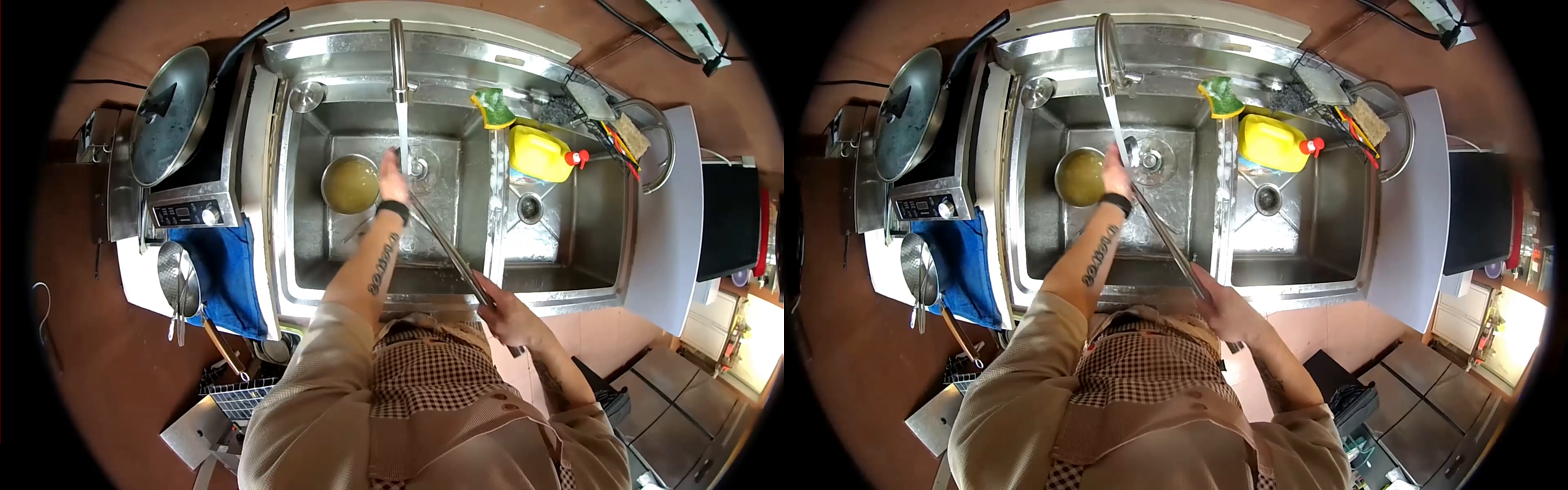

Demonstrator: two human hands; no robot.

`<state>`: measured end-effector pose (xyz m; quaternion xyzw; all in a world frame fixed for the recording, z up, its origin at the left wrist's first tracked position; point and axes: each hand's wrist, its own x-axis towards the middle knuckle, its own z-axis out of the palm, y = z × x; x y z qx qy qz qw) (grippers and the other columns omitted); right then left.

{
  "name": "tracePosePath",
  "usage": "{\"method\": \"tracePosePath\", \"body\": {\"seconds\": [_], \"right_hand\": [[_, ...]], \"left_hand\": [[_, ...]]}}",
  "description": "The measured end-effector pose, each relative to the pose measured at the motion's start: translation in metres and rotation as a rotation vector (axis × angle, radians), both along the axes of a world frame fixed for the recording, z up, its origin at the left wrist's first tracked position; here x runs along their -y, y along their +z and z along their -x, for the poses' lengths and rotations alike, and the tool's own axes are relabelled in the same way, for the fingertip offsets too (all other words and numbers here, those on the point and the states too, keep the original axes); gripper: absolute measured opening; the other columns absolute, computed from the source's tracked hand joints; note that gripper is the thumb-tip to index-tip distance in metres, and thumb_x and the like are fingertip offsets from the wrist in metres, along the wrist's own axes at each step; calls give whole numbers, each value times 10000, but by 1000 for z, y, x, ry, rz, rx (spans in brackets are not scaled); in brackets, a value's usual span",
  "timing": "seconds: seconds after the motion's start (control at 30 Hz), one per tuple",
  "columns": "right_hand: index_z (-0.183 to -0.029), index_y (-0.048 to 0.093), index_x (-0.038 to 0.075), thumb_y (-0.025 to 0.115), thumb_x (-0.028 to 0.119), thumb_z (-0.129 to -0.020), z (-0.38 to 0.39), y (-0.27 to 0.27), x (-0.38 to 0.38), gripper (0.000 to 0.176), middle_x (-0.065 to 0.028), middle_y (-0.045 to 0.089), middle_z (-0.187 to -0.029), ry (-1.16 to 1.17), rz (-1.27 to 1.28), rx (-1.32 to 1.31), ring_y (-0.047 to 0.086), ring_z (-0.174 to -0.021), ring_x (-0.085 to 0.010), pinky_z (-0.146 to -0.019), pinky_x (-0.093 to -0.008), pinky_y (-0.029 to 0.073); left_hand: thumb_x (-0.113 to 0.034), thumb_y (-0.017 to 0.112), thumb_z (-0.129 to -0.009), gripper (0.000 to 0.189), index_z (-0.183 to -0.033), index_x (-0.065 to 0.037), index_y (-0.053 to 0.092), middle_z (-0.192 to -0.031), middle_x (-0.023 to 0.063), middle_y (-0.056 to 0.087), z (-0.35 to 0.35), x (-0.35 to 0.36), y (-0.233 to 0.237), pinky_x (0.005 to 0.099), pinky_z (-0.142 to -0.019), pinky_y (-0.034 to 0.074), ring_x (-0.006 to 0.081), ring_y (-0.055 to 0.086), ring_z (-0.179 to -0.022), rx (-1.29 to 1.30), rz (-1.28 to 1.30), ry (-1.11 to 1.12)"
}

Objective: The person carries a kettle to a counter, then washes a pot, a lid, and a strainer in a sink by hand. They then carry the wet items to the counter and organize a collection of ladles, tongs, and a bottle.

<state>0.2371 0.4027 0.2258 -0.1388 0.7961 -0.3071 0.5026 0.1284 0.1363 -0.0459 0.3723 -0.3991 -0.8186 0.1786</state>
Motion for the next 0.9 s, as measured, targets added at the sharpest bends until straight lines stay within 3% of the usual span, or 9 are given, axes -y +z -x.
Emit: {"method": "tracePosePath", "body": {"seconds": [0.07, 0.2, 0.23, 0.33, 0.43, 0.57, 0.73, 0.8, 0.9], "right_hand": [[-1471, 305, 112, 505, 40, -884, 2, 15, -8, 624, -163, 630, -867, -38, 22, 72, 607, -728, -227, -717, -321, 486], [-1474, 311, 146, 520, 31, -860, 17, 38, -7, 658, -174, 603, -837, -75, -159, 245, 599, -687, -251, -678, -349, 490], [-1464, 302, 77, 517, 37, -858, 10, 17, -12, 644, -187, 598, -823, 32, -73, -22, 592, -638, -286, -629, -376, 489], [-1452, 275, 10, 511, 59, -863, -12, -32, -19, 636, -223, 599, -825, 155, 173, -569, 593, -614, -346, -603, -417, 493], [-1451, 265, 10, 522, 49, -844, -15, 1, -10, 661, -224, 590, -829, 370, -190, -657, 616, -623, -342, -563, -426, 513], [-1460, 281, 82, 514, 12, -817, -2, 34, 4, 687, -188, 581, -907, 494, -434, -618, 645, -646, -316, -579, -404, 544], [-1425, 355, 94, 514, -7, -805, -4, 48, -10, 649, -176, 564, -923, 522, -471, -704, 656, -647, -292, -574, -388, 554], [-1419, 366, 84, 511, -9, -806, -9, 31, -14, 636, -177, 548, -937, 496, -439, -714, 652, -643, -295, -545, -397, 547], [-1428, 353, 95, 519, 42, -840, -11, -1, 1, 614, -178, 546, -934, 423, -404, -735, 640, -636, -314, -553, -417, 543]], "left_hand": [[-423, 383, -993, 457, -1053, -48, 638, -941, 52, 682, -6, 30, 29, 329, -747, 519, 216, 636, -804, 81, -438, -276], [-470, 413, -966, 447, -1086, -97, 628, -899, 38, 676, -6, 22, 17, 423, -767, 535, 238, 646, -794, -64, -554, -311], [-490, 409, -961, 422, -1127, -162, 617, -981, 42, 667, -8, 8, 27, 483, -842, 508, 248, 645, -889, 194, -511, -230], [-608, 316, -957, 524, -1222, -210, 531, -1118, 34, 621, -8, -15, 42, 580, -878, 427, 272, 574, -1034, 178, -597, -44], [-613, 277, -967, 588, -1294, -169, 483, -1244, 70, 562, -18, -13, -3, 571, -930, 419, 304, 544, -1118, 129, -500, -153], [-530, 297, -1000, 589, -1379, -95, 421, -1351, 115, 501, -37, -19, 11, 519, -1016, 382, 326, 505, -1204, 31, -674, -82], [-373, 485, -989, 462, -1244, 11, 515, -1181, 107, 603, -42, -14, -61, 386, -907, 462, 237, 592, -1001, 48, -342, 130], [-313, 516, -984, 387, -1200, 8, 513, -1102, 100, 613, -35, -11, -63, 384, -855, 470, 213, 587, -932, -115, -385, 177], [-294, 428, -1016, 320, -1145, -13, 511, -990, 93, 596, -22, -46, -11, 372, -755, 492, 243, 601, -864, 215, -457, 140]]}}
